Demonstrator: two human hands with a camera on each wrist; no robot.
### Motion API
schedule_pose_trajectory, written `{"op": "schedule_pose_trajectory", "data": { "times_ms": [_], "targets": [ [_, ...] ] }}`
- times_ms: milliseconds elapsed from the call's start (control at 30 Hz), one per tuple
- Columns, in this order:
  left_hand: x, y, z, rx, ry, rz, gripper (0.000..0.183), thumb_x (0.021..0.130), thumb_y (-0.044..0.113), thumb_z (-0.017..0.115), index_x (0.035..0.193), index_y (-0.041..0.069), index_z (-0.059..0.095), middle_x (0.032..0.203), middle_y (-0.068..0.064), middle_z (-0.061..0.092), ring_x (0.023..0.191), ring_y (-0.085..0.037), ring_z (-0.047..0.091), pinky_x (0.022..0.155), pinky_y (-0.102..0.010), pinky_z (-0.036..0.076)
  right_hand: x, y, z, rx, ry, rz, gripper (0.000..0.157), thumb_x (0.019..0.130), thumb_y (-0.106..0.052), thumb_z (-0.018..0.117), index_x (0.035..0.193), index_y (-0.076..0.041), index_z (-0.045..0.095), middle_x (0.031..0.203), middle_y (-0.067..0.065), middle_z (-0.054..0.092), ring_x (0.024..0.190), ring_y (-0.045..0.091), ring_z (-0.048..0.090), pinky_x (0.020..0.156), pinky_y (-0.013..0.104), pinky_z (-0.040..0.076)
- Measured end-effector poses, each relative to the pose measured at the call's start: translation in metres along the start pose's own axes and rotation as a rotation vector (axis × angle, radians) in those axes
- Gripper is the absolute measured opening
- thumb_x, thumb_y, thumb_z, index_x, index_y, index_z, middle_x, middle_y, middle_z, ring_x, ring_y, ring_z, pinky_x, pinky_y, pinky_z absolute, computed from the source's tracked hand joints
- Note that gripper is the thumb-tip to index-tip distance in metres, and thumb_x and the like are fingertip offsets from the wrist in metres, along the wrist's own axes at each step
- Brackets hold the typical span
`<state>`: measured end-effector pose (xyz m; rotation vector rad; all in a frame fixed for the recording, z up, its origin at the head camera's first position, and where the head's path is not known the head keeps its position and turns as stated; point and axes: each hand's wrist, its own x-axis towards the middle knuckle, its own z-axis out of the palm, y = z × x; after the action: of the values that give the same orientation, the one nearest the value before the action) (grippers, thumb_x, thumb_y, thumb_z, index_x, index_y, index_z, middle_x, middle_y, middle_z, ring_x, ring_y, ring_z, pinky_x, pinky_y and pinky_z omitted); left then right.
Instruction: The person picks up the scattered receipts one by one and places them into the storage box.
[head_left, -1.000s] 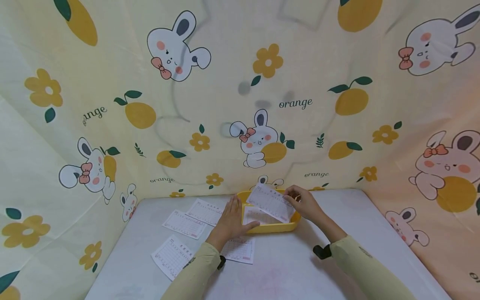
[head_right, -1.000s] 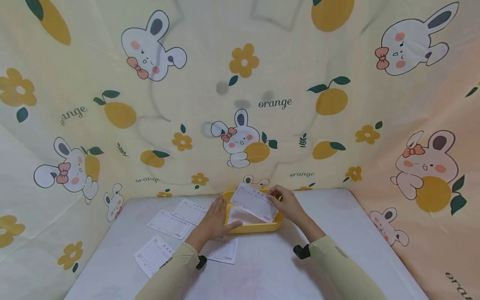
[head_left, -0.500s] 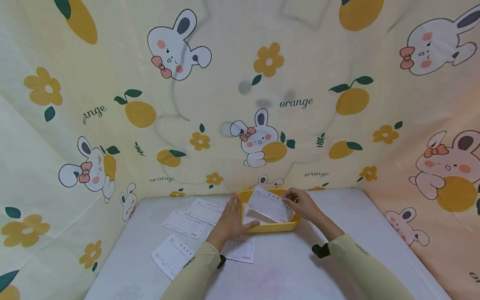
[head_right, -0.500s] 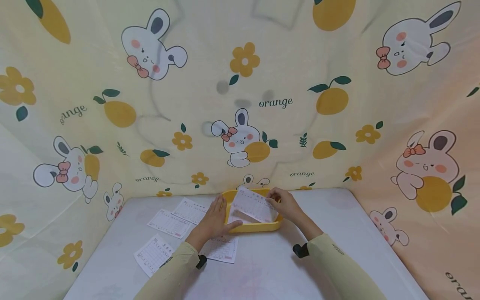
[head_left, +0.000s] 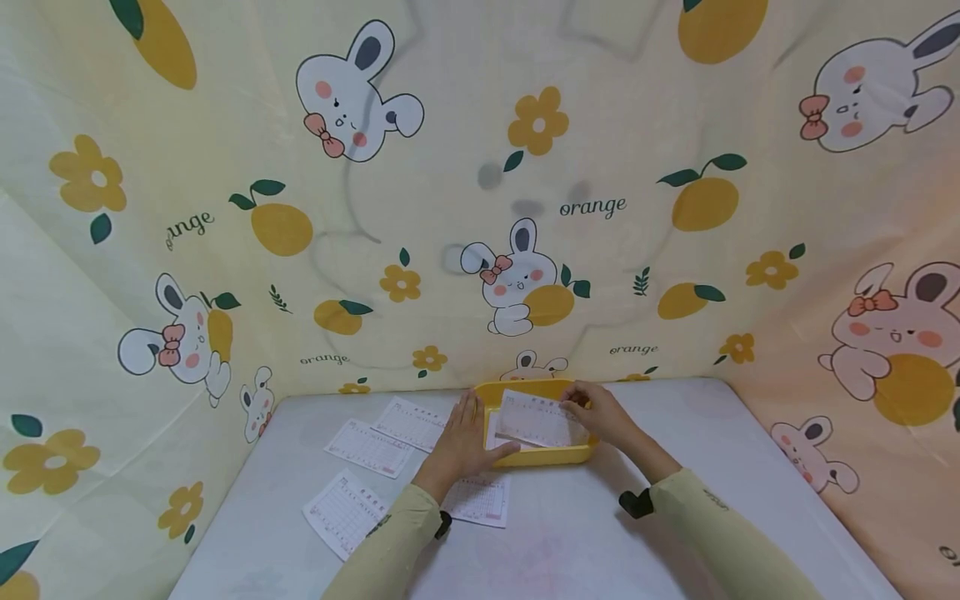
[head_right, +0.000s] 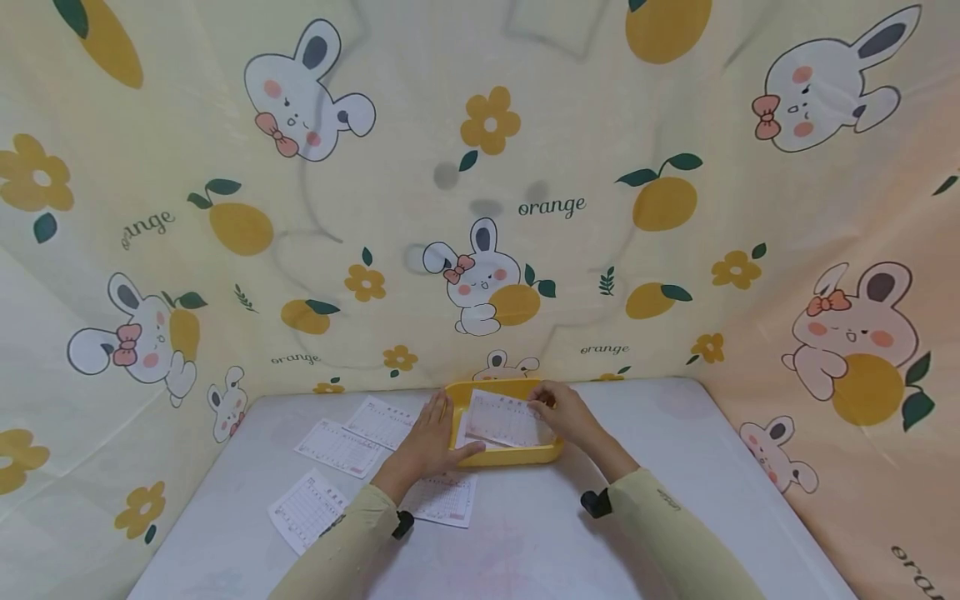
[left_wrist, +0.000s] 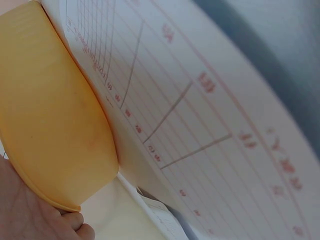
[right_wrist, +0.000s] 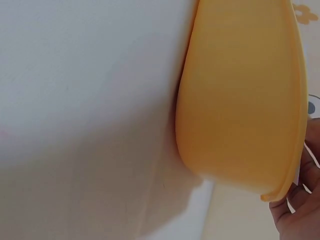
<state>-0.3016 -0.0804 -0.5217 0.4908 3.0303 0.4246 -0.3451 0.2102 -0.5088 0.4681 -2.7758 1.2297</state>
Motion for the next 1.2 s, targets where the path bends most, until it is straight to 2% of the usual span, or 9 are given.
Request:
{"op": "schedule_pose_trajectory", "data": {
  "times_ms": [367,533,833,967,1067,1200],
  "targets": [
    [-0.002,0.002,-0.001,-0.005,-0.017,-0.024,0.125,0.093,0.088,0.049,0.169,-0.004,0.013,0.18,-0.019,0.001,0.167,-0.033,0.002,0.135,-0.045,0.011,0.0,0.0,0.005,-0.028,-0.055,0.042,0.008,0.105,-0.013,0.072,0.111,-0.009,0.075,0.103,0.002,0.071,0.093,0.021,0.059,0.078,0.031,0.052],
    [-0.002,0.002,-0.001,-0.004,-0.022,-0.03,0.124,0.093,0.088,0.048,0.17,-0.003,0.013,0.18,-0.018,0.0,0.167,-0.033,0.003,0.135,-0.046,0.011,-0.001,0.001,0.005,-0.052,-0.033,0.03,0.011,0.104,-0.012,0.071,0.114,-0.01,0.077,0.108,0.004,0.071,0.096,0.023,0.059,0.08,0.035,0.052],
    [-0.004,0.003,-0.002,-0.013,-0.016,-0.016,0.124,0.094,0.087,0.049,0.169,-0.006,0.013,0.179,-0.022,0.003,0.167,-0.035,0.004,0.135,-0.045,0.012,-0.008,0.009,0.004,-0.057,0.108,-0.054,0.019,0.106,-0.011,0.069,0.124,-0.008,0.075,0.124,0.011,0.069,0.11,0.029,0.06,0.095,0.048,0.054],
    [-0.003,0.003,-0.002,-0.011,-0.022,-0.026,0.125,0.093,0.088,0.048,0.169,-0.004,0.012,0.18,-0.02,0.001,0.167,-0.034,0.003,0.135,-0.045,0.011,-0.011,0.01,0.001,-0.043,0.163,-0.089,0.024,0.107,-0.011,0.067,0.13,-0.004,0.07,0.132,0.015,0.067,0.12,0.036,0.061,0.102,0.056,0.054],
    [-0.002,0.003,-0.002,-0.013,-0.029,-0.032,0.125,0.093,0.088,0.048,0.17,-0.004,0.011,0.18,-0.02,0.0,0.167,-0.033,0.002,0.135,-0.045,0.011,-0.012,0.01,-0.001,-0.051,0.162,-0.091,0.032,0.106,-0.014,0.069,0.137,-0.004,0.066,0.142,0.019,0.063,0.133,0.042,0.057,0.113,0.064,0.047],
    [-0.003,0.004,-0.004,-0.024,-0.023,-0.032,0.124,0.093,0.086,0.051,0.169,-0.004,0.012,0.18,-0.02,0.0,0.167,-0.034,0.003,0.135,-0.046,0.012,-0.013,0.011,-0.002,-0.097,0.098,-0.035,0.049,0.106,-0.025,0.071,0.149,-0.007,0.057,0.155,0.019,0.054,0.146,0.043,0.047,0.122,0.066,0.036]
  ]
}}
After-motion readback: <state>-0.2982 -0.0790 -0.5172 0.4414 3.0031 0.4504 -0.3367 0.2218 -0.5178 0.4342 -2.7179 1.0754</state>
